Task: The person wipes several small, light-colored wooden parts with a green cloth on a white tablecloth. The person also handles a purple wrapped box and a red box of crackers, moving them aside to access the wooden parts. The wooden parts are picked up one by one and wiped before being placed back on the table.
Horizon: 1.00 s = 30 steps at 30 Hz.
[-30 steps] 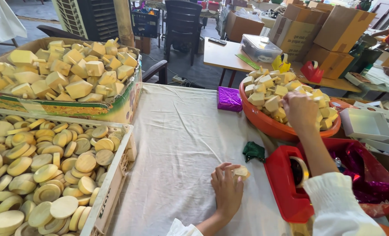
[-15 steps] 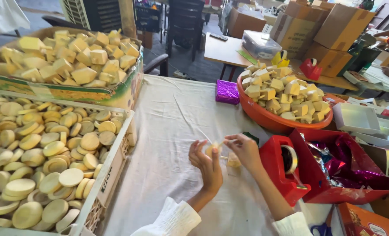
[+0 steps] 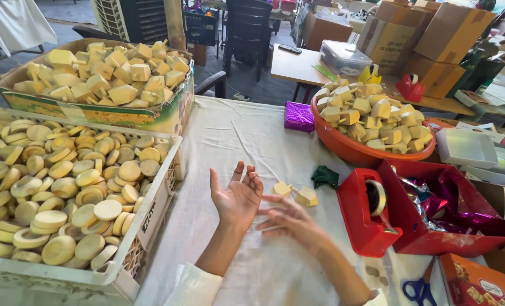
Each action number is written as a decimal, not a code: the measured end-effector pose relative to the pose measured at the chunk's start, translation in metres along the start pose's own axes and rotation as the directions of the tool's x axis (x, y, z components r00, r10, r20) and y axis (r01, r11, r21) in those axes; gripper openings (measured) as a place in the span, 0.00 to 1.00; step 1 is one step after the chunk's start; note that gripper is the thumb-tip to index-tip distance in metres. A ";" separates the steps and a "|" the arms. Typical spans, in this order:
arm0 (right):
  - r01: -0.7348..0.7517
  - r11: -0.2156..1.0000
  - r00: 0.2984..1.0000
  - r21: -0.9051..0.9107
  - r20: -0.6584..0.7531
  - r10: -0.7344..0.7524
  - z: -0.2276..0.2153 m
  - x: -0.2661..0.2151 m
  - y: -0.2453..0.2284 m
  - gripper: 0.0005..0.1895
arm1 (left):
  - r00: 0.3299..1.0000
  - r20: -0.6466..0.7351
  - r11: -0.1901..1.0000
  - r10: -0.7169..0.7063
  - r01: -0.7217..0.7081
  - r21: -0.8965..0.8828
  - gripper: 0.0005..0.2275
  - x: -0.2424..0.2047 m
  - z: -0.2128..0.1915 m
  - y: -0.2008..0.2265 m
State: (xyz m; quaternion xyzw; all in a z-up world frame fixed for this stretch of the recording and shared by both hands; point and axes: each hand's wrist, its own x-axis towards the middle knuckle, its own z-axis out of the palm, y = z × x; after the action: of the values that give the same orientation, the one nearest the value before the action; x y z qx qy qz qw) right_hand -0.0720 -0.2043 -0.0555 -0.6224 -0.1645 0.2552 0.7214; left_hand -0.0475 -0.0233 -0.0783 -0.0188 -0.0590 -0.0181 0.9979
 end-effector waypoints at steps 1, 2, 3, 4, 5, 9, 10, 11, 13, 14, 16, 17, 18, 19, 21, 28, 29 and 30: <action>-0.010 0.995 1.000 0.094 0.022 0.008 0.010 -0.001 0.008 0.26 | 0.998 0.064 1.000 0.005 -0.003 -0.029 0.28 -0.001 -0.004 -0.001; -0.022 0.982 0.999 0.188 0.044 0.014 0.020 -0.003 0.017 0.27 | 0.992 0.128 0.998 0.011 -0.004 -0.059 0.29 -0.001 -0.008 -0.003; -0.026 0.981 0.999 0.191 0.046 0.018 0.020 -0.002 0.023 0.27 | 0.992 0.124 0.998 0.014 -0.007 -0.057 0.29 -0.003 -0.006 -0.004; 0.001 0.984 0.999 0.180 -0.031 0.005 0.020 -0.001 0.029 0.25 | 0.988 0.150 0.999 0.036 -0.034 -0.014 0.29 -0.005 -0.004 -0.006; 0.029 0.986 0.994 0.166 -0.109 -0.011 0.021 0.001 0.034 0.23 | 0.982 0.178 0.998 0.056 -0.062 0.029 0.29 -0.007 -0.002 -0.007; 0.097 0.991 0.985 0.089 -0.152 -0.082 0.000 0.011 0.053 0.15 | 0.938 0.284 0.888 0.197 -0.293 0.353 0.28 -0.011 0.012 0.004; 0.172 0.985 0.967 0.004 -0.190 -0.168 -0.001 0.012 0.049 0.13 | 0.911 0.318 0.723 0.261 -0.403 0.561 0.26 -0.009 0.016 0.011; 0.243 0.966 0.941 -0.085 -0.219 -0.256 -0.003 0.013 0.044 0.12 | 0.876 0.368 0.498 0.312 -0.480 0.722 0.23 -0.007 0.019 0.018; 0.314 0.911 0.918 -0.269 -0.161 -0.364 -0.018 0.042 0.048 0.11 | 0.867 0.350 0.310 0.353 -0.462 0.831 0.19 -0.005 0.016 0.040; 0.379 0.817 0.885 -0.434 -0.086 -0.457 -0.026 0.056 0.051 0.12 | 0.855 0.339 0.109 0.392 -0.409 0.906 0.15 -0.005 0.013 0.051; 0.328 0.705 0.886 -0.629 -0.055 -0.461 -0.008 0.070 0.046 0.11 | 0.827 0.340 -0.021 0.448 -0.370 0.929 0.14 -0.004 -0.015 0.057; 0.271 0.543 0.886 -0.795 -0.015 -0.464 0.002 0.081 0.040 0.10 | 0.788 0.354 -0.147 0.503 -0.326 0.934 0.13 -0.001 -0.026 0.063; 0.279 0.542 0.883 -0.792 -0.009 -0.469 0.000 0.092 0.047 0.10 | 0.784 0.361 -0.153 0.505 -0.330 0.931 0.13 0.002 -0.041 0.066; 0.358 0.451 0.882 -0.818 0.139 -0.449 -0.002 0.101 0.055 0.11 | 0.768 0.329 -0.211 0.549 -0.254 0.944 0.12 0.003 -0.058 0.069; 0.443 0.364 0.866 -0.820 0.286 -0.409 0.002 0.110 0.063 0.11 | 0.745 0.297 -0.266 0.597 -0.165 0.950 0.12 0.000 -0.071 0.071; 0.382 0.149 0.837 -0.912 0.274 -0.473 0.003 0.098 0.053 0.03 | 0.795 0.273 -0.405 0.541 -0.037 0.914 0.12 -0.010 -0.051 0.054; 0.317 0.276 0.858 -0.907 0.151 -0.490 0.001 0.093 0.050 0.04 | 0.802 0.262 -0.395 0.537 -0.035 0.918 0.12 -0.013 -0.053 0.052; 0.313 0.277 0.864 -0.908 0.152 -0.479 -0.001 0.075 0.037 0.04 | 0.802 0.251 -0.387 0.542 -0.027 0.922 0.12 -0.012 -0.056 0.047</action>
State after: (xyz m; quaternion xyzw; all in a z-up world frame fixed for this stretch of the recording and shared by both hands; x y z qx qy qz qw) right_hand -0.0164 -0.1590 -0.0982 -0.8682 -0.3708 -0.1139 0.3094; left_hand -0.0508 0.0214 -0.1370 0.7636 0.1224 0.3019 0.5575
